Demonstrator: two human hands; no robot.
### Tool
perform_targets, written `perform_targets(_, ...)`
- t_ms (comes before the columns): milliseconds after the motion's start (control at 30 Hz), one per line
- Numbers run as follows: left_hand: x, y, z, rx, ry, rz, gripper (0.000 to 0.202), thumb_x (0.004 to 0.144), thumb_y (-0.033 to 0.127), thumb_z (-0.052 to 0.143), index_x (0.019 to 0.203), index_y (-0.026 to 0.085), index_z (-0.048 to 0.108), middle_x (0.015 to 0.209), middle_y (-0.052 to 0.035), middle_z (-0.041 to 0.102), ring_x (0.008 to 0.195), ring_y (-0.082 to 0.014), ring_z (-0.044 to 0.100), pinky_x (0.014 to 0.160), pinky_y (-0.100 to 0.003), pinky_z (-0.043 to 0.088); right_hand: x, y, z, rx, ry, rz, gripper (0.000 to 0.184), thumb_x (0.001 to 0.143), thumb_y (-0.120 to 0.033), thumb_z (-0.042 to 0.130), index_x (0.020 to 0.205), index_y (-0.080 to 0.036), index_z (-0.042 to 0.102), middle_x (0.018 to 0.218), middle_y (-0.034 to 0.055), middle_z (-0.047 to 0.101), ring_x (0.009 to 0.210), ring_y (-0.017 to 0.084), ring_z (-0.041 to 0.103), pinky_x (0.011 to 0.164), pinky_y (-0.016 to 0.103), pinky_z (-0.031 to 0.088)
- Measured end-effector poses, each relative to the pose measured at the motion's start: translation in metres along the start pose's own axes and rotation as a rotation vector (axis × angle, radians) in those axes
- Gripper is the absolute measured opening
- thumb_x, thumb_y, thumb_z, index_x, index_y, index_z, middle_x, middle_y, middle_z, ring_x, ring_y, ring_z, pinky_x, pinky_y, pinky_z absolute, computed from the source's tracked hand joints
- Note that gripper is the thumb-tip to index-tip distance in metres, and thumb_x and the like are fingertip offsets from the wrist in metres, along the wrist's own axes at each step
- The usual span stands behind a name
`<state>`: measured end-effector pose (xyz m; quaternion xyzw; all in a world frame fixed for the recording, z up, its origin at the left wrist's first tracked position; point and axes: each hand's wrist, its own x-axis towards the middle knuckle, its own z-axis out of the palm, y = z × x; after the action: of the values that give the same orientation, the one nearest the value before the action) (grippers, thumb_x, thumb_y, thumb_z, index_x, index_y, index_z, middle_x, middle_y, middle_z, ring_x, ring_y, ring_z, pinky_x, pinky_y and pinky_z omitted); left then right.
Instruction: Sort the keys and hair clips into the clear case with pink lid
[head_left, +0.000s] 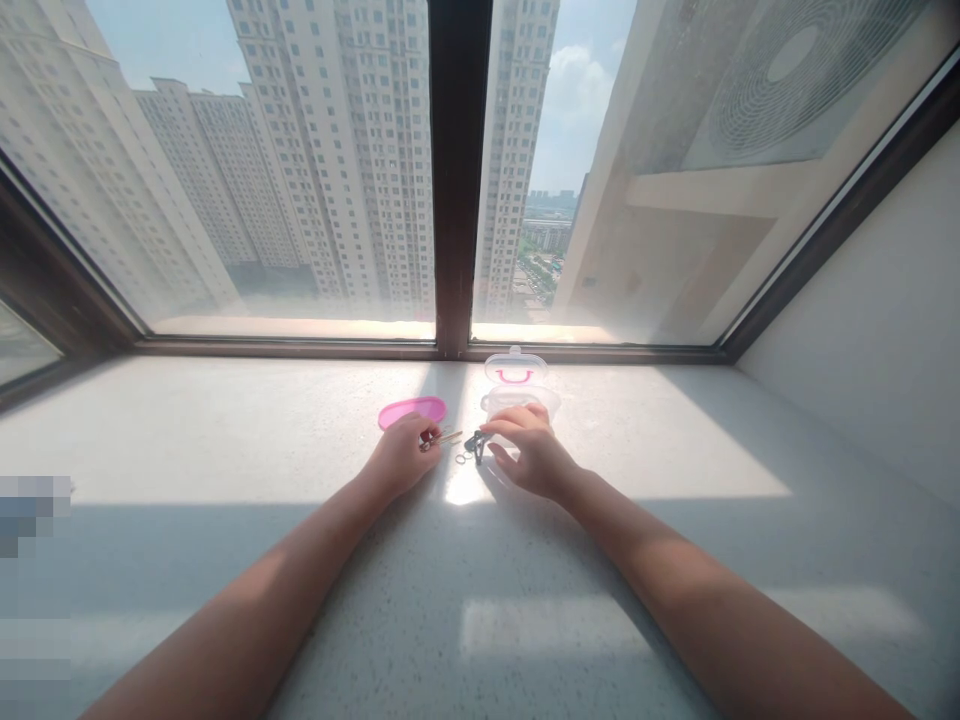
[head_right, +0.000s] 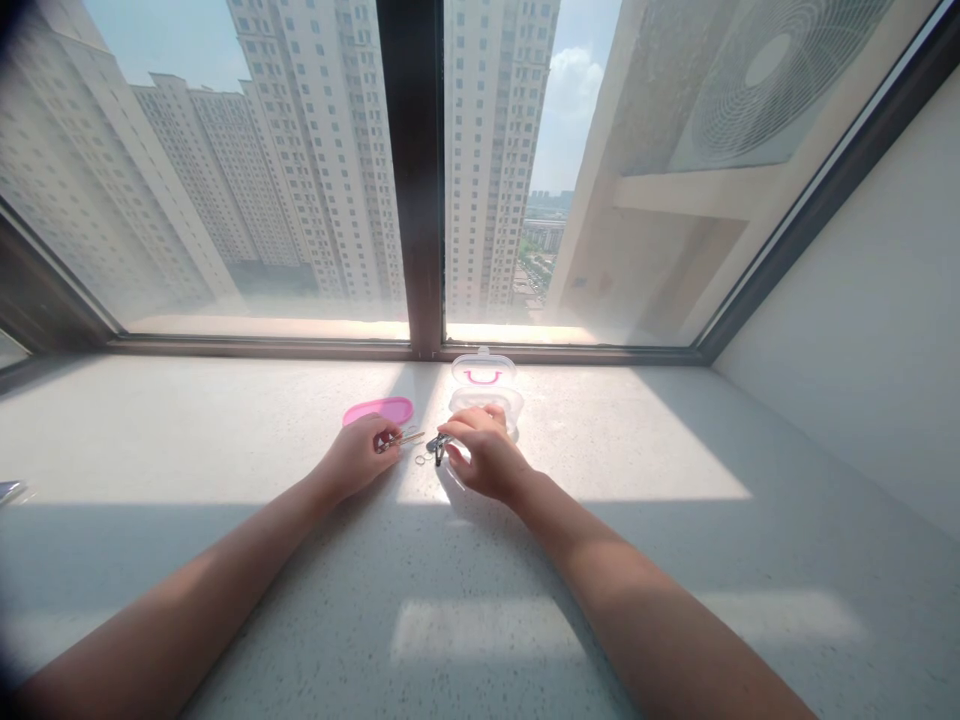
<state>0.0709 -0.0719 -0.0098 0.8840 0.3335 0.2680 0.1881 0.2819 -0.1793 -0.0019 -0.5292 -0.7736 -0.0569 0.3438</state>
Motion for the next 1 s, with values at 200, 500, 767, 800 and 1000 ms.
perform_targets(200, 0.000, 0.010, -0.010, -0.148, 0.153, -0.016, 0.008, 0.073, 0.019, 0.059, 0.078, 0.016, 0.063, 0.069, 0.0000, 0.059, 0.062, -0.0127, 0.049, 0.061, -0.025, 0.040, 0.001, -0.004, 0.000, 0.061, 0.083, 0.018, 0.022, 0.079, -0.014, 0.058, 0.099, -0.016, 0.066, 0.094, 0.0092, 0.067, 0.089, 0.023, 0.059, 0.088, 0.043, 0.035)
perform_targets(500, -0.012, 0.042, -0.004, -0.618, -0.065, -0.139, 0.022, 0.076, 0.033, 0.066, 0.084, 0.013, 0.064, 0.068, 0.0004, 0.057, 0.060, -0.0107, 0.049, 0.055, -0.023, 0.038, 0.008, -0.044, 0.012, 0.866, -0.007, 0.520, 0.032, 0.087, -0.040, 0.054, 0.096, -0.014, 0.070, 0.062, 0.0010, 0.058, 0.051, 0.011, 0.048, 0.047, 0.023, 0.039)
perform_targets(767, -0.011, 0.035, 0.001, -0.840, -0.144, -0.188, 0.020, 0.077, 0.031, 0.068, 0.085, 0.013, 0.066, 0.080, -0.0040, 0.066, 0.076, -0.0151, 0.060, 0.071, -0.027, 0.044, 0.008, -0.028, 0.018, 1.040, 0.055, 0.681, 0.026, 0.083, -0.039, 0.059, 0.080, -0.014, 0.066, 0.062, 0.0015, 0.060, 0.051, 0.010, 0.054, 0.042, 0.020, 0.037)
perform_targets(800, -0.010, 0.034, 0.000, -0.850, -0.132, -0.201, 0.020, 0.076, 0.031, 0.069, 0.085, 0.013, 0.066, 0.079, -0.0036, 0.066, 0.076, -0.0150, 0.060, 0.072, -0.026, 0.044, 0.008, -0.026, 0.019, 1.081, 0.039, 0.720, 0.026, 0.083, -0.039, 0.059, 0.080, -0.014, 0.065, 0.065, 0.0022, 0.062, 0.051, 0.010, 0.056, 0.042, 0.020, 0.038)
perform_targets(1000, -0.009, 0.035, -0.002, -0.889, -0.129, -0.237, 0.021, 0.076, 0.032, 0.069, 0.075, 0.014, 0.059, 0.069, 0.0003, 0.060, 0.063, -0.0100, 0.056, 0.058, -0.021, 0.040, 0.007, -0.015, 0.021, 1.289, -0.227, 0.819, 0.026, 0.085, -0.040, 0.059, 0.082, -0.014, 0.056, 0.070, 0.0053, 0.066, 0.052, 0.012, 0.062, 0.043, 0.019, 0.043)
